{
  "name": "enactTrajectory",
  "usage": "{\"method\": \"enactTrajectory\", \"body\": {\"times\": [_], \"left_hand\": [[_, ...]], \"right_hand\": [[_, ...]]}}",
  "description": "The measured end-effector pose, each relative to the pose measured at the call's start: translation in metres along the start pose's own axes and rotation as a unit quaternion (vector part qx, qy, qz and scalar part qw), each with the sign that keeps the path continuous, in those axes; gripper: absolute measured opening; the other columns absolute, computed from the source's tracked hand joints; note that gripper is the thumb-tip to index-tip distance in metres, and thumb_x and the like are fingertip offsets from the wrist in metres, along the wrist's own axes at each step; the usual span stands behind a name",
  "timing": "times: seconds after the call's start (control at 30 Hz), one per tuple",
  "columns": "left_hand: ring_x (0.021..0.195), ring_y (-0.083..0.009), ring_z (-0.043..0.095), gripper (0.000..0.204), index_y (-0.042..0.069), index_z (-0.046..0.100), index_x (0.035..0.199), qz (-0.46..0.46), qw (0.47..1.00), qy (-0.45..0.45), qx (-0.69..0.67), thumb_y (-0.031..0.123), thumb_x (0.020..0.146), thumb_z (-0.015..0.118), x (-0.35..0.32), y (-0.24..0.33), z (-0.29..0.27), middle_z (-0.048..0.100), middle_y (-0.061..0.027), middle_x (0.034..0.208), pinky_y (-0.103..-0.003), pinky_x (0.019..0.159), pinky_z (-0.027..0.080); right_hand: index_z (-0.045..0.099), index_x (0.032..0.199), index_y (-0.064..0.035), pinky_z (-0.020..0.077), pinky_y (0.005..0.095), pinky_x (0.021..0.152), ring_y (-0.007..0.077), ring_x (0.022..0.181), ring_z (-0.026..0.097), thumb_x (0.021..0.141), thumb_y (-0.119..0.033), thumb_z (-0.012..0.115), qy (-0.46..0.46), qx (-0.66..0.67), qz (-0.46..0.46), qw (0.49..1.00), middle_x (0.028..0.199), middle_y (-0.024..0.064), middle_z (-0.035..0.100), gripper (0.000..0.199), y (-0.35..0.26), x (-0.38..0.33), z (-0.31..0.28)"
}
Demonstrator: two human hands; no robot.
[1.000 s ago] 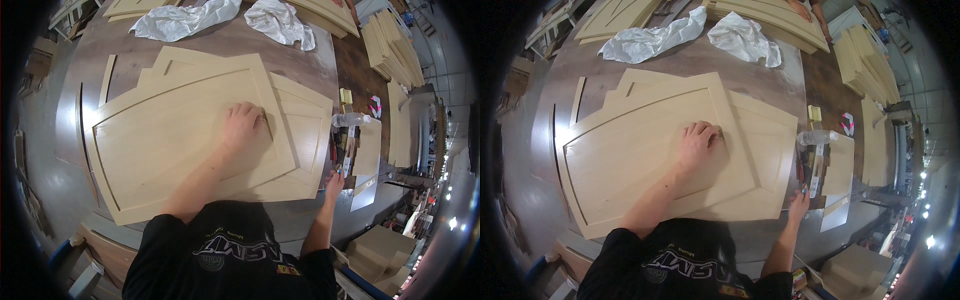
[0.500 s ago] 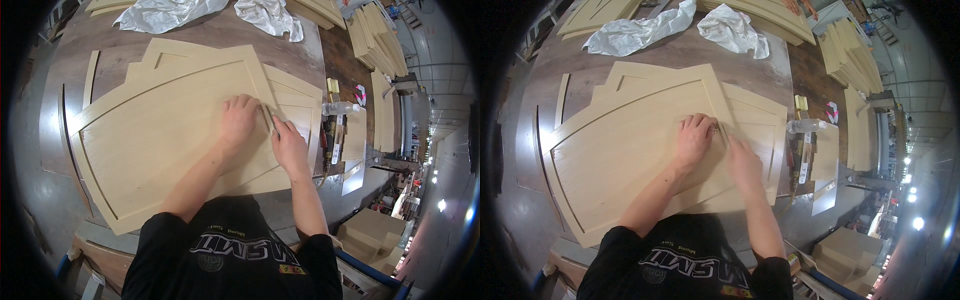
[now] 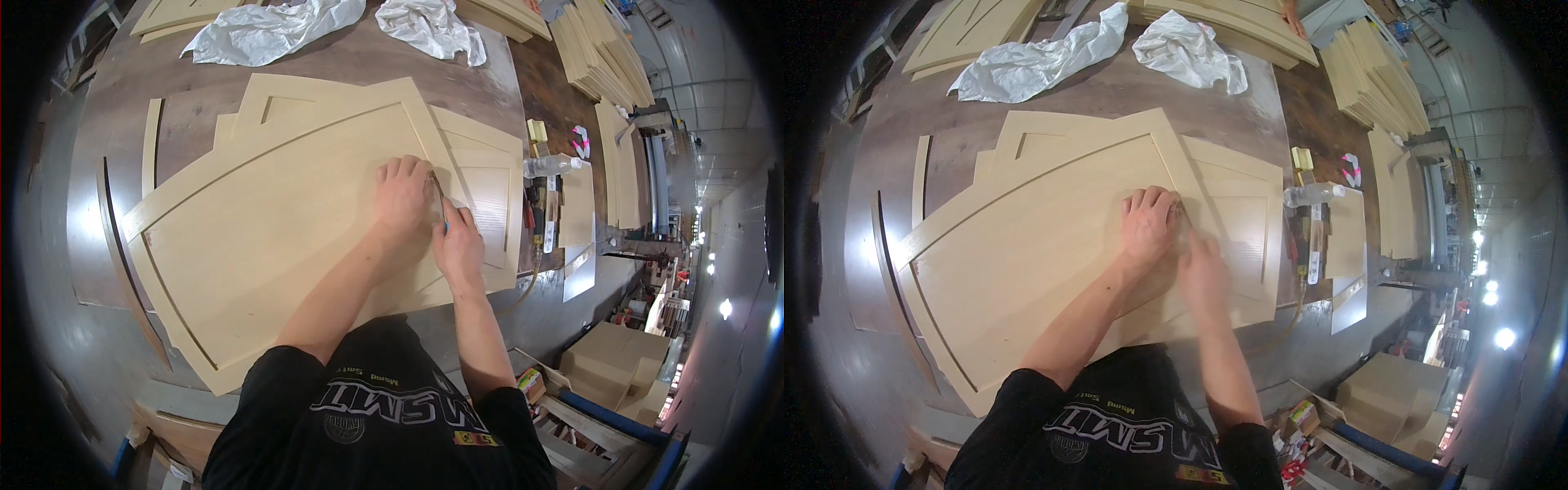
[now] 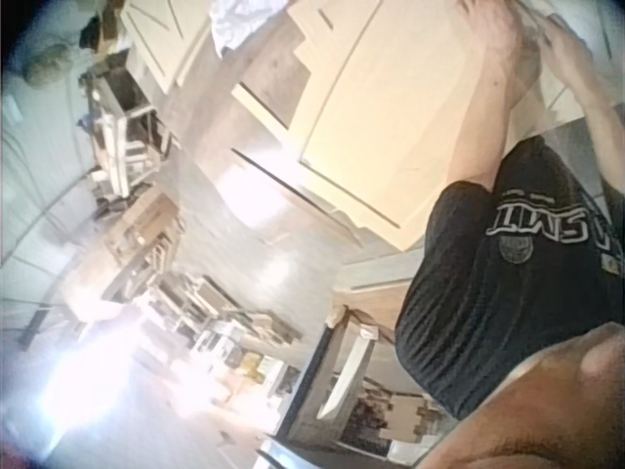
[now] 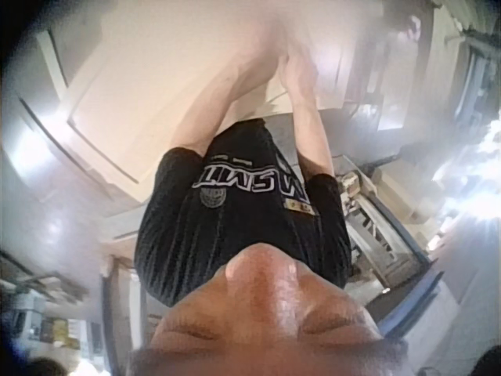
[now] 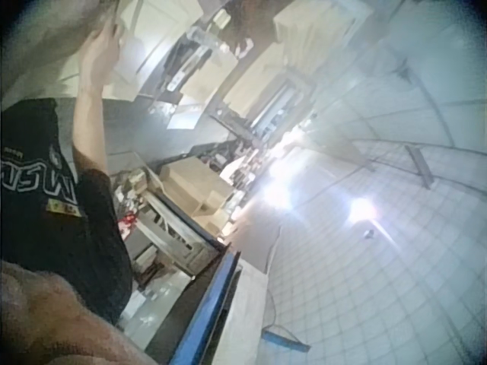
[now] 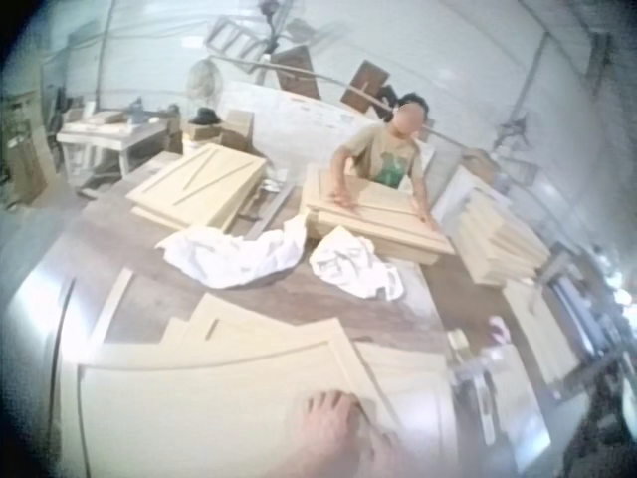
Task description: The person uses a utility knife to scrape away excess material from the surface and edges of a wooden cabinet panel, then wipes the area with a cloth.
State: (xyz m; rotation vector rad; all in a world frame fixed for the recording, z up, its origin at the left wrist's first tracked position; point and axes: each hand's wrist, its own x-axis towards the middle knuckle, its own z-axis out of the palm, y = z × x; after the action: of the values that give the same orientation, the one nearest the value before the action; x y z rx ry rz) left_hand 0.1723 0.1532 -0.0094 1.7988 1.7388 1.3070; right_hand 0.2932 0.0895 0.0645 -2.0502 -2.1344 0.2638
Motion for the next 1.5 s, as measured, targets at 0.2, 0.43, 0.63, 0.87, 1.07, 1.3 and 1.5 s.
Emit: {"method": "enactTrajectory", "body": {"times": [0.2, 0.43, 0.63, 0.87, 1.07, 1.3, 1.5], "left_hand": [[0.106, -0.0296, 0.06, 0.021, 0.016, 0.069, 0.109, 0.006, 1.0, 0.009, 0.007, 0.01, 0.088, 0.067, 0.002, 0.002, -0.001, 0.066, -0.0049, 0.11, -0.045, 0.094, 0.043], [0.107, -0.0302, 0.06, 0.025, 0.016, 0.069, 0.112, -0.005, 1.0, -0.002, 0.011, 0.009, 0.088, 0.067, 0.0, -0.001, 0.0, 0.066, -0.0052, 0.113, -0.047, 0.095, 0.042], [0.111, -0.0304, 0.059, 0.028, 0.015, 0.068, 0.117, -0.015, 0.999, -0.032, 0.001, 0.009, 0.09, 0.065, 0.001, 0.004, -0.008, 0.065, -0.0065, 0.117, -0.047, 0.099, 0.042], [0.11, -0.0299, 0.06, 0.028, 0.015, 0.068, 0.116, -0.018, 1.0, -0.024, -0.008, 0.009, 0.09, 0.064, 0.003, 0.009, -0.01, 0.066, -0.0057, 0.116, -0.046, 0.098, 0.042], [0.108, -0.0276, 0.061, 0.027, 0.017, 0.068, 0.114, -0.017, 1.0, -0.011, 0.009, 0.009, 0.088, 0.067, 0.005, 0.014, -0.011, 0.067, -0.0036, 0.114, -0.046, 0.096, 0.042], [0.106, -0.027, 0.062, 0.021, 0.018, 0.069, 0.11, -0.012, 1.0, 0.0, 0.027, 0.012, 0.09, 0.067, 0.002, 0.0, 0.004, 0.067, -0.0027, 0.112, -0.045, 0.095, 0.043], [0.105, -0.0264, 0.062, 0.019, 0.019, 0.07, 0.109, 0.001, 0.999, -0.004, 0.046, 0.013, 0.091, 0.067, 0.003, 0.006, 0.002, 0.067, -0.0022, 0.11, -0.045, 0.095, 0.044]], "right_hand": [[0.066, 0.137, -0.0083, 0.0574, 0.0469, 0.085, 0.0381, 0.101, 0.069, 0.094, -0.012, 0.065, 0.013, 0.017, 0.008, 1.0, 0.114, 0.0144, 0.068, 0.043, 0.001, 0.003, 0.014], [0.07, 0.131, -0.0063, 0.0564, 0.0457, 0.086, 0.0356, 0.101, 0.069, 0.092, -0.014, 0.067, -0.019, 0.153, 0.017, 0.988, 0.112, 0.0134, 0.07, 0.04, 0.007, 0.017, -0.006], [0.071, 0.131, -0.0097, 0.0564, 0.046, 0.086, 0.0356, 0.099, 0.068, 0.092, -0.013, 0.066, 0.04, 0.027, -0.011, 0.999, 0.11, 0.0117, 0.069, 0.04, 0.01, 0.013, 0.014], [0.071, 0.13, -0.0071, 0.0553, 0.0452, 0.084, 0.0359, 0.096, 0.068, 0.092, -0.011, 0.068, -0.021, 0.159, 0.019, 0.987, 0.108, 0.0149, 0.068, 0.039, 0.028, 0.02, 0.008], [0.07, 0.13, -0.0035, 0.0542, 0.044, 0.083, 0.0366, 0.094, 0.067, 0.091, -0.008, 0.068, 0.003, 0.187, 0.022, 0.982, 0.107, 0.0189, 0.068, 0.039, 0.037, 0.007, 0.015], [0.068, 0.133, -0.0061, 0.0543, 0.0458, 0.085, 0.038, 0.095, 0.067, 0.092, -0.01, 0.065, 0.037, 0.122, 0.02, 0.992, 0.107, 0.0176, 0.067, 0.041, 0.017, 0.0, 0.015], [0.069, 0.133, -0.0079, 0.055, 0.047, 0.086, 0.0377, 0.099, 0.067, 0.093, -0.011, 0.064, 0.046, 0.123, 0.033, 0.991, 0.107, 0.0157, 0.066, 0.04, 0.017, -0.001, 0.016]]}}
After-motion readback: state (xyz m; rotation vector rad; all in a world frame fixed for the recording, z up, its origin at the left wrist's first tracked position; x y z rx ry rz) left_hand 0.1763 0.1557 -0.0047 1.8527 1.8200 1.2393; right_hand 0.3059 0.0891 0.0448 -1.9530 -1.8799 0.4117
